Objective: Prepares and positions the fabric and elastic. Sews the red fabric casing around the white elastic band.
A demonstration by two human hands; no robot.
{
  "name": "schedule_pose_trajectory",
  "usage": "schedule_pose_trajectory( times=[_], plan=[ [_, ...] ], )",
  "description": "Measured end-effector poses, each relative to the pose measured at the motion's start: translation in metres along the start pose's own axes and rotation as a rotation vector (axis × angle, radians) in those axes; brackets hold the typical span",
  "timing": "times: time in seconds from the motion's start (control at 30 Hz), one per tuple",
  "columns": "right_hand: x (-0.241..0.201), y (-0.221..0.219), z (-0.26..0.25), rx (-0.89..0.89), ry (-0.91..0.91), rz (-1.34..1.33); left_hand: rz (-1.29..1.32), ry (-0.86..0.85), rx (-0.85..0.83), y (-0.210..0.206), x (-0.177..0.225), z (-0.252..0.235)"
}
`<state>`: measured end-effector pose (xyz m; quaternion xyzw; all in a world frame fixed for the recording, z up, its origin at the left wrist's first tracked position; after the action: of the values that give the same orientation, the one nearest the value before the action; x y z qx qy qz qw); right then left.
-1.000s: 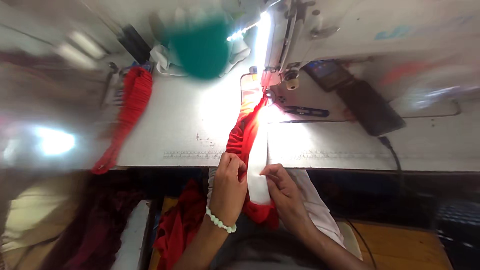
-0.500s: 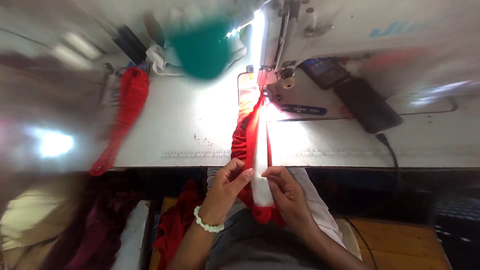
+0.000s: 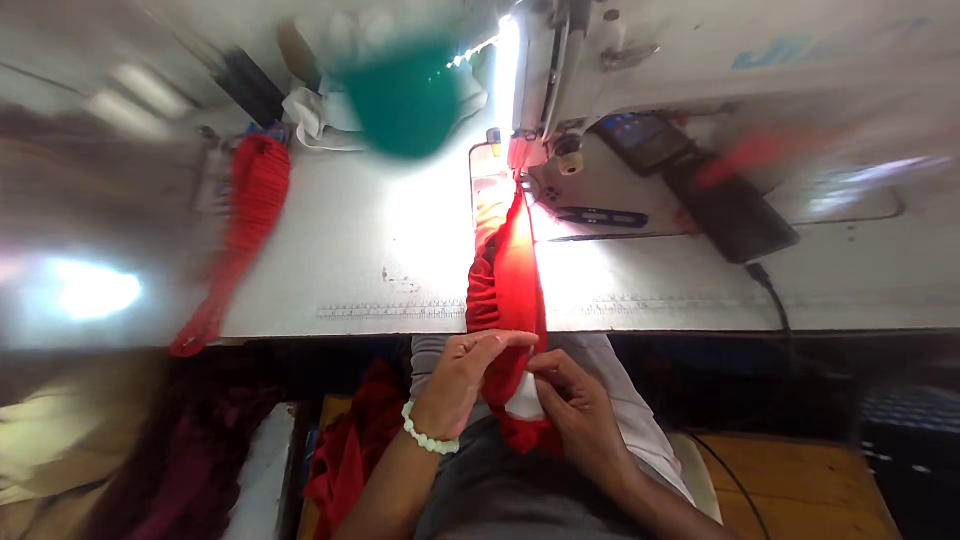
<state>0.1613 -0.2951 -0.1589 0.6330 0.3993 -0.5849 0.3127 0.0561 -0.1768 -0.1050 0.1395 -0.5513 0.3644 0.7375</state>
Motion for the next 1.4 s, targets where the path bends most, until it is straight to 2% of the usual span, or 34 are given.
schedule_pose_trajectory(
  times=[0.2,0.33,0.47,0.63,0.77,0.9,1.03,1.23,1.4],
  plan=[
    [-0.003,-0.001,-0.004,-0.042,0.011,-0.091,0.056,0.044,-0.047,0.012,0.009,-0.008],
    [-0.001,-0.005,-0.008,-0.043,0.029,-0.017,-0.13,0.06,0.138,0.003,0.013,-0.018],
    [-0.004,0.001,-0.015,-0.061,0.268,0.243,-0.063,0.103,0.156,0.004,0.016,-0.021],
    [-0.016,0.023,-0.05,0.133,0.51,0.654,0.094,0.158,0.091,0.015,0.027,-0.02],
    [-0.011,0.027,-0.09,0.023,0.648,0.833,0.052,0.143,0.102,0.012,0.033,-0.024],
    [-0.012,0.015,-0.11,-0.073,0.747,0.877,0.08,0.152,0.085,0.009,0.035,-0.026],
    [-0.014,0.012,-0.115,-0.059,0.853,0.825,0.115,0.127,0.077,0.011,0.032,-0.027],
    [-0.008,0.017,-0.113,-0.098,0.856,0.77,0.208,0.093,-0.021,0.019,0.022,-0.023],
    [-0.012,0.017,-0.112,-0.147,0.866,0.747,0.113,0.105,0.078,0.021,0.027,-0.024]
  ],
)
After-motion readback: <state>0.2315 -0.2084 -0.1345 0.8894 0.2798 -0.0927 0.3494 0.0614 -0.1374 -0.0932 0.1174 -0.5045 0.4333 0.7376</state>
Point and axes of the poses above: each hand's wrist, its own z-axis away from the middle knuckle, its own y-axis out of the back of the hand, x = y × z, the point moved 2 cm from there along -z, towards the middle knuckle
